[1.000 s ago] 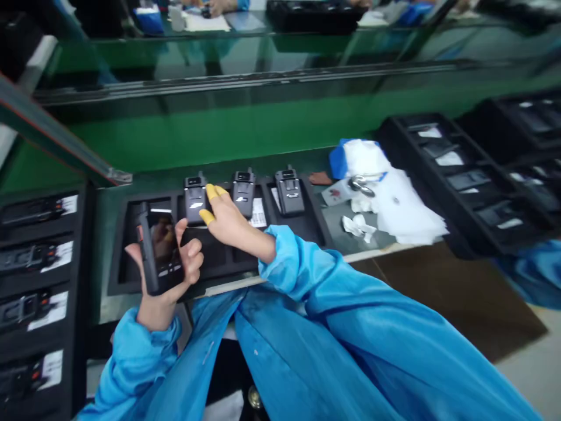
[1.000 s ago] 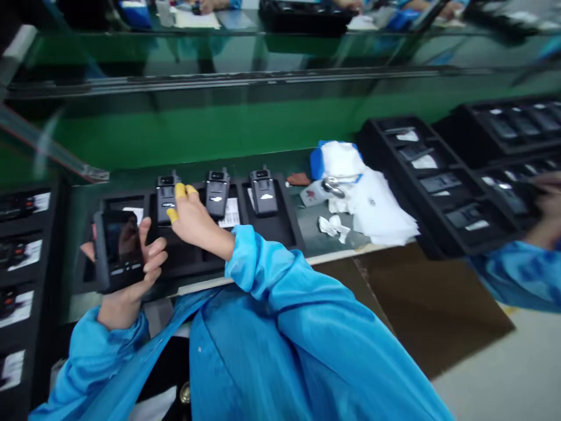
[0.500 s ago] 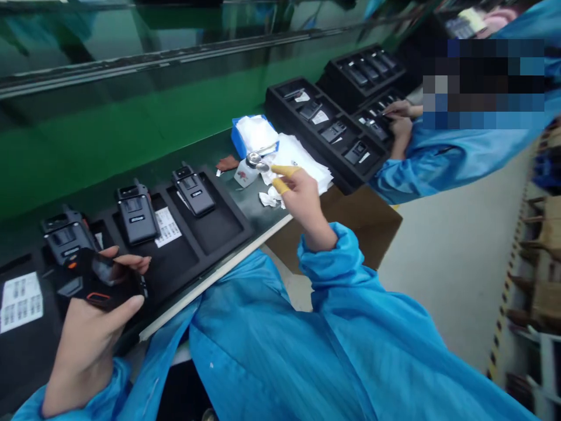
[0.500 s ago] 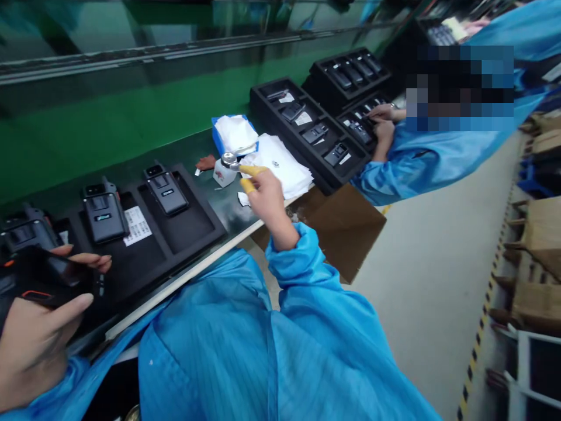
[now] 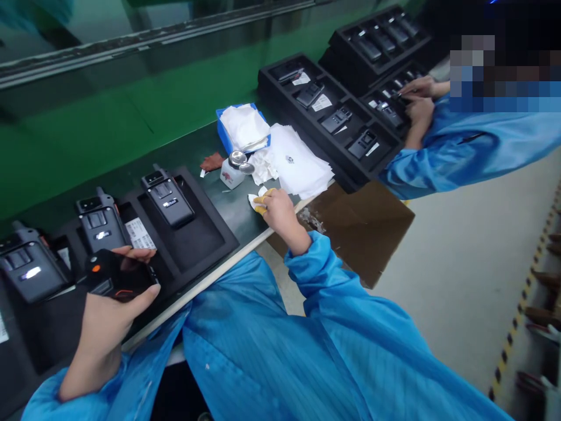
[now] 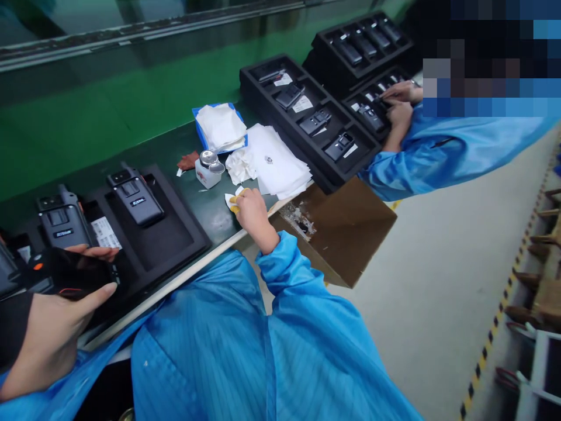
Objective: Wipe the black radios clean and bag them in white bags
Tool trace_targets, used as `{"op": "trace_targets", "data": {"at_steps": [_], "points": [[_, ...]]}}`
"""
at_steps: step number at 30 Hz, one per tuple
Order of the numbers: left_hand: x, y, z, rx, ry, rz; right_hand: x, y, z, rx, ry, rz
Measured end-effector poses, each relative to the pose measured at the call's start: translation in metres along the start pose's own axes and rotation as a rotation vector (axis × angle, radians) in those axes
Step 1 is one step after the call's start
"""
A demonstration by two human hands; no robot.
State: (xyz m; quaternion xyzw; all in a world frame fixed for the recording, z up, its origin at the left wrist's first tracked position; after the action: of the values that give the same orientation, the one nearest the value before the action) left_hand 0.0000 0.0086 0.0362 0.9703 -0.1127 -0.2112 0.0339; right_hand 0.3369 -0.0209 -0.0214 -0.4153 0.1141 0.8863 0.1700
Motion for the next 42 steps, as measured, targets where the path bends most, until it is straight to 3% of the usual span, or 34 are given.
{"op": "trace_targets", "data": {"at_steps": [4, 8, 10, 14, 17, 20, 23, 26, 29, 32, 37, 42], "points": [[0.001, -0.003, 0.007, -0.073, 0.063, -0.008, 0.005, 0.001, 0.000, 0.009, -0.124, 0.012], [0.003, 0.000, 0.007, -0.098, 0.112, -0.031, 0.013, 0.002, -0.005, 0.121, -0.563, 0.147], [0.005, 0.001, 0.005, -0.098, 0.121, -0.028, 0.017, 0.003, -0.008, 0.182, -0.663, 0.163], [0.005, 0.003, 0.004, -0.090, 0.157, -0.038, 0.010, 0.012, -0.010, 0.157, -0.443, -0.037], [0.006, 0.003, 0.006, -0.092, 0.177, -0.040, 0.000, 0.020, -0.005, 0.001, -0.150, -0.221], [0.006, 0.002, 0.007, -0.083, 0.183, -0.045, 0.008, 0.023, 0.000, -0.153, -0.033, -0.111], [0.005, 0.002, 0.006, -0.074, 0.162, -0.054, 0.025, 0.020, -0.001, -0.126, 0.038, 0.069], [0.002, 0.005, 0.005, -0.079, 0.118, -0.078, 0.025, 0.014, -0.003, -0.082, 0.063, 0.070], [0.000, 0.005, 0.003, -0.042, 0.067, -0.121, -0.002, -0.001, 0.001, -0.119, 0.040, -0.185], [-0.002, 0.003, 0.002, 0.037, -0.030, -0.165, -0.033, -0.027, 0.015, -0.264, -0.012, -0.424], [0.002, 0.005, 0.005, 0.084, -0.238, -0.200, -0.037, -0.066, 0.043, -0.414, 0.035, -0.207], [0.011, 0.014, 0.003, 0.238, -0.288, -0.157, -0.033, -0.070, 0.042, -0.500, 0.118, -0.130]]}}
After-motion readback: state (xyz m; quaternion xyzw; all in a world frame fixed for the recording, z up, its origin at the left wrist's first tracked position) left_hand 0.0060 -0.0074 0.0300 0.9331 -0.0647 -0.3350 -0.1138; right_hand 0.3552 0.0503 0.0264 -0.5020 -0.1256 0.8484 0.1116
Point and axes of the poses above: each hand's wrist, its own y-axis away from the middle knuckle, its own x-axis out of the palm, z = x × y, the point moved 2 cm from there along -y, towards the middle knuckle, and after that the axes turned 11 degrees about -y, right-handed, at the moved point
